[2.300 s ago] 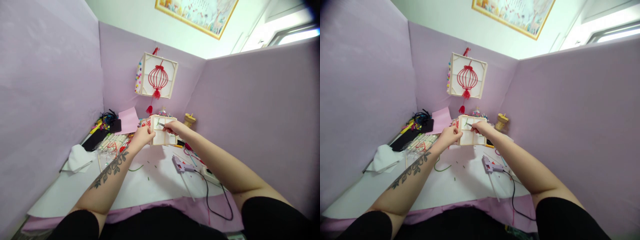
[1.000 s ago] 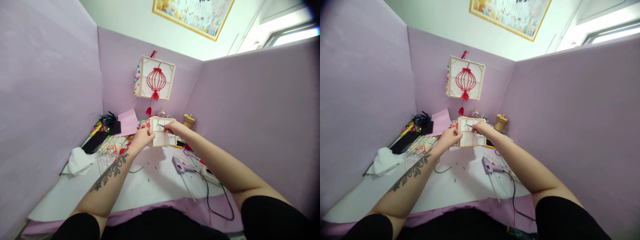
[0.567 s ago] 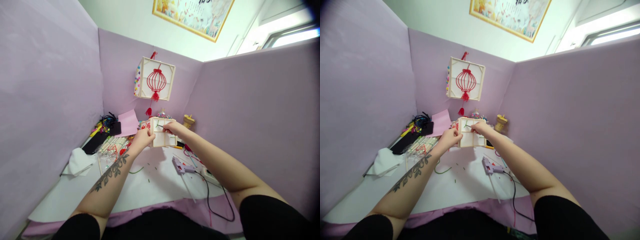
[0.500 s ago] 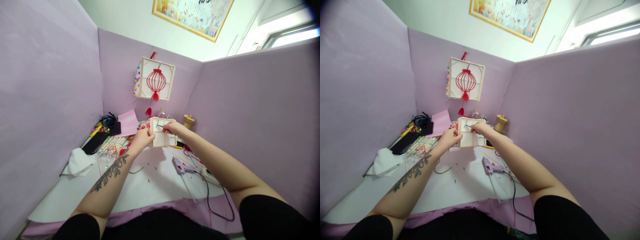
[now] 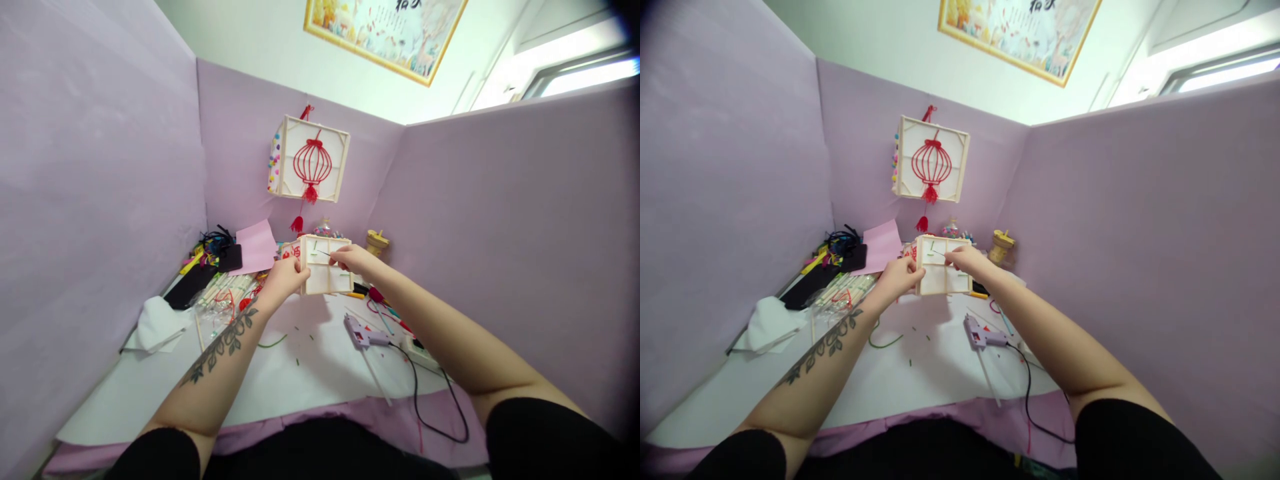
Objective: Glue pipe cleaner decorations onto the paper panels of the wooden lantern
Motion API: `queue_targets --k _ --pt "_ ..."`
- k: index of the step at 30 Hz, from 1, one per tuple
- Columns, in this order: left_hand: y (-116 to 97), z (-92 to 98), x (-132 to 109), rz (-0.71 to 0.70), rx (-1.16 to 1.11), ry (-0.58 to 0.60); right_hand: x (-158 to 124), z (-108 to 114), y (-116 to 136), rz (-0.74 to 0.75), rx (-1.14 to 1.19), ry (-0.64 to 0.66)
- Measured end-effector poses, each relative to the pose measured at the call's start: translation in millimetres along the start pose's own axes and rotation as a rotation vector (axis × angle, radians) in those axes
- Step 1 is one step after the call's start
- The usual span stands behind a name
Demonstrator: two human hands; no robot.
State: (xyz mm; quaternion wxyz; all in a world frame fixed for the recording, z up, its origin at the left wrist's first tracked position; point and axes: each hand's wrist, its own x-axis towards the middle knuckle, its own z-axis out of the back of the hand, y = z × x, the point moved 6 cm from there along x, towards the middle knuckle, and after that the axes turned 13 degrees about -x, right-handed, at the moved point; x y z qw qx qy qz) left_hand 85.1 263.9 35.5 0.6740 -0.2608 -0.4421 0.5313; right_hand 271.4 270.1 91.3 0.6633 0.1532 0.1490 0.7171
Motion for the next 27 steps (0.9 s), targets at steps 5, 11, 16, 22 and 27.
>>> queue_targets --k 5,11,16,22,27 --pt "-0.6 0.5 0.8 0.005 0.010 0.001 -10.5 1.9 13.0 0.288 -0.160 -0.346" --pt "-0.8 0.9 0.9 0.002 0.025 0.005 4.3 -18.0 28.5 0.324 -0.251 -0.450" --pt "-0.6 1.4 -0.3 0.005 0.009 0.001 -8.4 -11.7 28.2 0.323 -0.243 -0.429" --pt "-3.2 2.7 -2.2 0.004 -0.017 -0.001 -52.8 -23.7 -23.3 0.245 -0.005 -0.014" --pt "-3.5 3.6 -1.6 0.008 -0.020 0.013 -59.8 -17.4 -60.8 0.102 0.297 -0.194"
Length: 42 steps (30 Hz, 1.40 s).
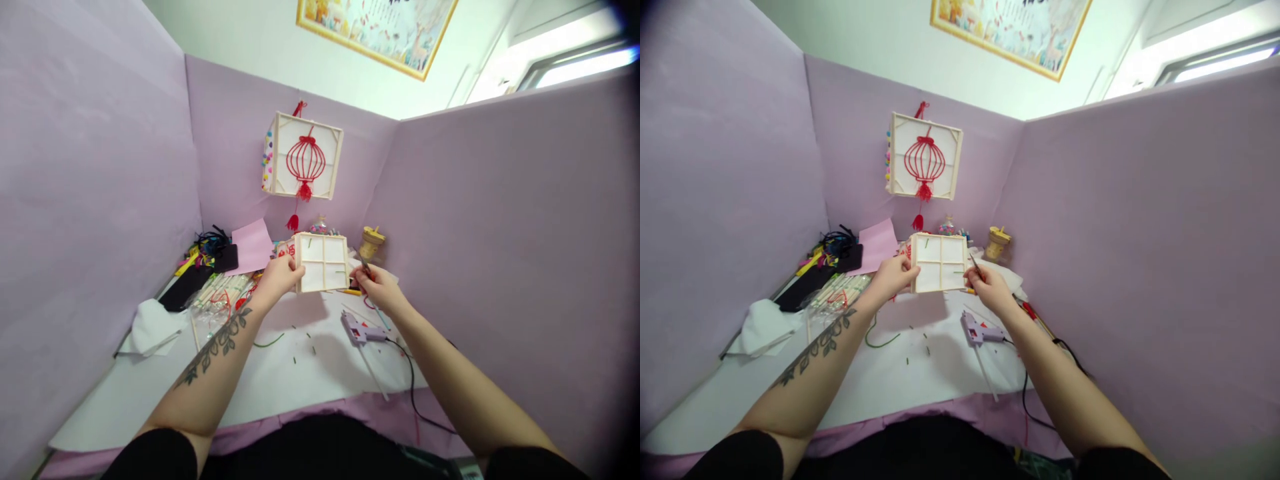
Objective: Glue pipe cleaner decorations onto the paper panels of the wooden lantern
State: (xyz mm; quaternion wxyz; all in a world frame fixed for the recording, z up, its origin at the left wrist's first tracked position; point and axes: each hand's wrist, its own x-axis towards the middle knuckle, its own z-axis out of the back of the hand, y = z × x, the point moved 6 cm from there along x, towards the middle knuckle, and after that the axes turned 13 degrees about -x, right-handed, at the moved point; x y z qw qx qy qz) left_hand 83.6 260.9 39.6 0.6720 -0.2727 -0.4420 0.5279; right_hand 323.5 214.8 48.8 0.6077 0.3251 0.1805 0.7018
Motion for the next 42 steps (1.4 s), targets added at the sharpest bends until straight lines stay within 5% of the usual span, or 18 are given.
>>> queue_targets --k 7,20,33,36,39,42 --pt "1.5 -1.0 1.9 0.001 0.044 0.003 27.9 -21.9 58.1 0.430 -0.235 -0.114" --pt "5.5 -3.3 2.5 0.006 0.030 0.008 59.1 -44.9 68.9 0.419 -0.300 -0.125" --pt "1.1 -2.0 -0.3 0.004 0.014 0.006 59.6 -18.7 71.0 0.303 -0.217 -0.222" --pt "1.7 -1.3 1.3 0.008 0.024 0.000 25.6 -34.1 68.4 0.349 -0.362 -0.032" --pt "1.9 -0.8 3.0 0.008 0.032 -0.004 -30.1 -75.7 49.2 0.437 -0.562 0.347" --pt "1.1 -1.0 3.8 0.007 0.036 0.005 -73.7 -106.3 23.5 0.517 -0.599 0.547"
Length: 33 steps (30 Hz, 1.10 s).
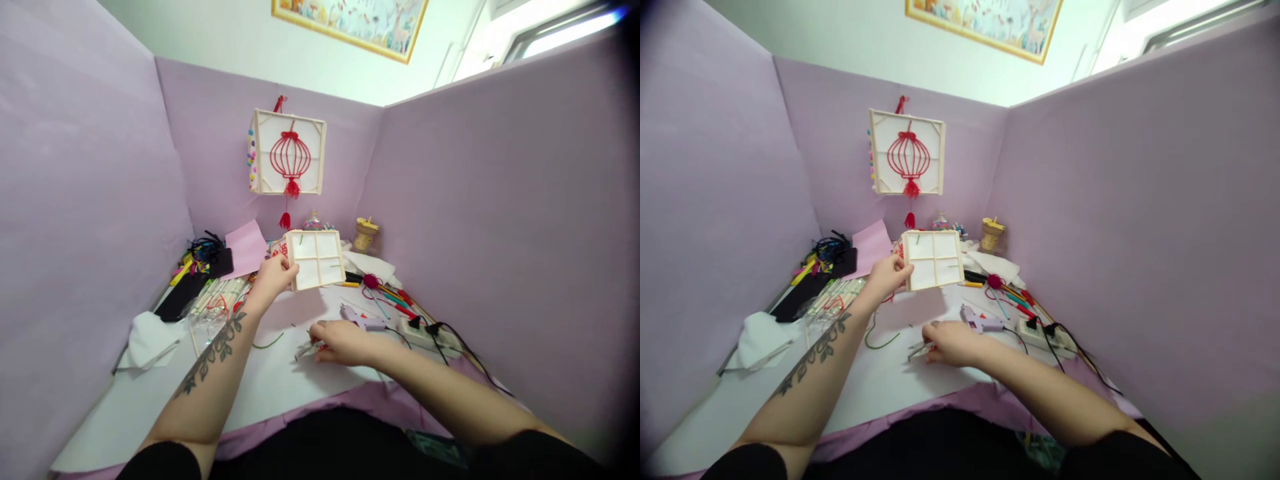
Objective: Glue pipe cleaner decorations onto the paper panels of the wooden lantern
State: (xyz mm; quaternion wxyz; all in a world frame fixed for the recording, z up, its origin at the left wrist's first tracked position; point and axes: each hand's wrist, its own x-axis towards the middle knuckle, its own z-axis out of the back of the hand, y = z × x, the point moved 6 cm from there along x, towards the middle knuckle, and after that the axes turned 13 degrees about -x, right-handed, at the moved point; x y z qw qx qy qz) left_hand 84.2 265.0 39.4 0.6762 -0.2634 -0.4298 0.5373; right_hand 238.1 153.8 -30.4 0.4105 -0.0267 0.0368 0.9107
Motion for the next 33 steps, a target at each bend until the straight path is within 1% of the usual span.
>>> queue_targets --k 1,2,3,4,6,8,9,11,13,15,17,19,21,24,29,31,33 --pt "-0.7 0.0 0.0 -0.002 0.003 0.003 -4.9 -8.0 1.3 0.044 0.019 -0.015" --pt "-1.5 0.2 -0.1 -0.003 0.006 0.002 -8.8 -9.8 -2.5 0.045 0.043 -0.067" --pt "-2.5 0.6 -0.4 -0.006 0.009 0.000 -12.0 -6.0 -10.0 0.019 0.078 -0.147" --pt "-3.5 0.9 -0.7 -0.007 0.012 -0.004 -14.7 2.8 -20.5 -0.030 0.112 -0.244" --pt "-5.6 1.1 -1.7 -0.005 0.015 -0.007 -17.9 30.9 -43.9 -0.154 0.159 -0.462" --pt "-6.9 0.2 -2.8 0.001 0.020 -0.002 -13.3 66.3 -59.5 -0.196 0.129 -0.667" --pt "-7.3 -0.3 -3.4 0.003 0.023 -0.001 -6.4 83.4 -64.2 -0.190 0.107 -0.741" --pt "-7.1 -1.3 -4.1 0.002 0.026 -0.001 15.9 112.5 -69.9 -0.156 0.068 -0.843" --pt "-5.2 -2.3 -4.4 0.004 0.014 -0.001 43.0 132.7 -75.0 -0.164 -0.001 -0.904" --pt "-2.8 -3.5 -4.1 0.006 0.003 0.003 69.0 143.5 -77.2 -0.168 -0.140 -0.921" --pt "-1.6 -4.6 -3.4 -0.002 0.004 0.007 89.2 146.1 -77.5 -0.154 -0.306 -0.886" --pt "-1.6 -5.2 -2.8 -0.011 0.009 0.007 99.6 145.2 -78.3 -0.135 -0.410 -0.845" --pt "-1.8 -5.0 -2.6 -0.009 0.005 0.004 100.8 144.2 -79.0 -0.128 -0.440 -0.818" --pt "-2.4 -4.6 -3.0 -0.012 -0.002 0.004 91.3 141.9 -78.0 -0.157 -0.374 -0.811" --pt "-0.5 -5.0 -3.3 -0.015 -0.018 0.003 77.7 122.7 -75.2 -0.196 -0.005 -0.751" --pt "0.5 -4.8 -3.1 -0.016 -0.034 -0.001 74.4 118.0 -75.9 -0.216 0.053 -0.736" --pt "0.9 -4.3 -2.9 -0.018 -0.044 -0.001 66.2 119.2 -80.9 -0.243 0.120 -0.748"
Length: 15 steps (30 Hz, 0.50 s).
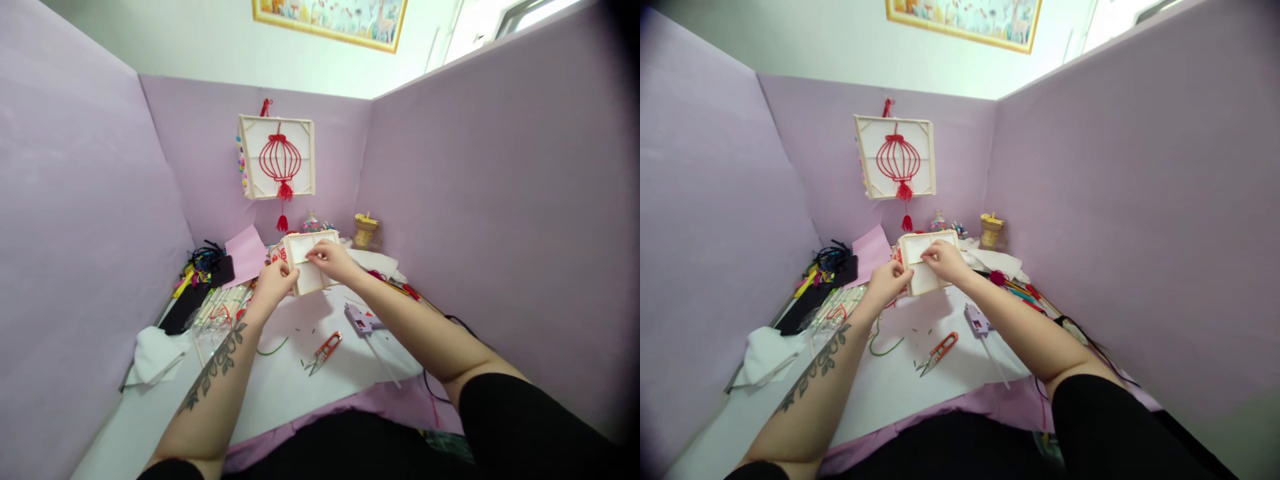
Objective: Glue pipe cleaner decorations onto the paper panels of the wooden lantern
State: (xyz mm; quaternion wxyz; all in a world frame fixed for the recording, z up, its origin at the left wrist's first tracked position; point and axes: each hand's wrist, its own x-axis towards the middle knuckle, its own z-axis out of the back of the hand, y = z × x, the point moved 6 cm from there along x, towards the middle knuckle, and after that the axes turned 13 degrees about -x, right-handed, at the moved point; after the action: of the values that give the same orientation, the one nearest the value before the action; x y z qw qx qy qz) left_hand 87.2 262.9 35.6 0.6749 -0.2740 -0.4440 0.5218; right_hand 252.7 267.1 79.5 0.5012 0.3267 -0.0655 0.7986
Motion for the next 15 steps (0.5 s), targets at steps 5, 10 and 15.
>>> queue_targets --k 5,10,15 --pt "-1.2 1.1 0.3 -0.002 0.018 0.008 -39.4 44.8 -43.9 -0.267 0.159 -0.063" --pt "-1.6 1.0 2.1 -0.006 0.033 0.000 -124.5 40.3 -78.8 -0.189 -0.158 0.519" --pt "0.1 0.6 1.7 0.046 0.012 0.009 -172.1 6.9 -94.5 -0.151 -0.342 0.778"
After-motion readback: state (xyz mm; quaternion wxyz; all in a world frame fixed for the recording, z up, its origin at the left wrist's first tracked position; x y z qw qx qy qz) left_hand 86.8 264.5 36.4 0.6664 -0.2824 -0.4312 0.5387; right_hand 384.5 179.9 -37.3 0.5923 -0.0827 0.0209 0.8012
